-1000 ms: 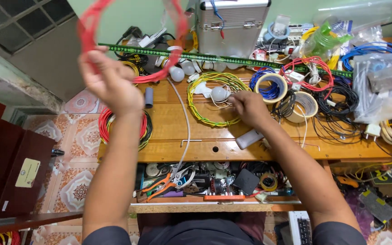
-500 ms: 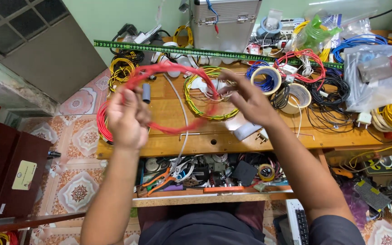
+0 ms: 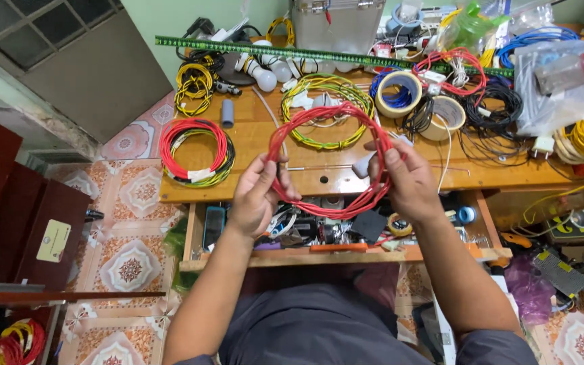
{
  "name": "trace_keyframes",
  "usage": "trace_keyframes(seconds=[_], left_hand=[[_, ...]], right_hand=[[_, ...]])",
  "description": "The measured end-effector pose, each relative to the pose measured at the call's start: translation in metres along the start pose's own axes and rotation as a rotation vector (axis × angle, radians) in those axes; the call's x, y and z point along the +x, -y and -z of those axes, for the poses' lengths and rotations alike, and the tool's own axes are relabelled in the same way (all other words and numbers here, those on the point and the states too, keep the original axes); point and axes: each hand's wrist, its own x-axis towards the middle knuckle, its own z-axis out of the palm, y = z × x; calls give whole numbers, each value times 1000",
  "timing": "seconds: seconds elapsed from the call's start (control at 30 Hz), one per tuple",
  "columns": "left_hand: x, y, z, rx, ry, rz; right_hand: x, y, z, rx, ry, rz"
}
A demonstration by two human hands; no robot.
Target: Organizing and labeling coils of electrical wire using masking tape and a marker at a workbench.
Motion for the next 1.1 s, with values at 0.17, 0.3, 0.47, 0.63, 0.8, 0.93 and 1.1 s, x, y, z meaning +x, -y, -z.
trace_keyframes(seconds=[0.17, 0.3, 0.47, 0.63, 0.8, 0.93, 1.1], left_hand=[[-7, 9, -12, -63, -25, -39], [-4, 24, -11, -182, -102, -87], [-4, 34, -6, -213, -135, -121], [-6, 36, -9, -213, -110, -136], [-13, 35, -11, -162, -72, -102], [-19, 45, -6, -133, -53, -89], [-27, 46, 3, 182, 39, -164]], right_hand=[[-8, 19, -11, 107, -139, 15], [-15, -1, 1, 165, -283, -41], [-17, -15, 18, 186, -341, -87], [-18, -1, 11, 169, -317, -103], [-15, -1, 9, 100, -126, -40], [-23, 15, -15, 93, -161, -68], [-32, 2, -7, 211, -163, 7]])
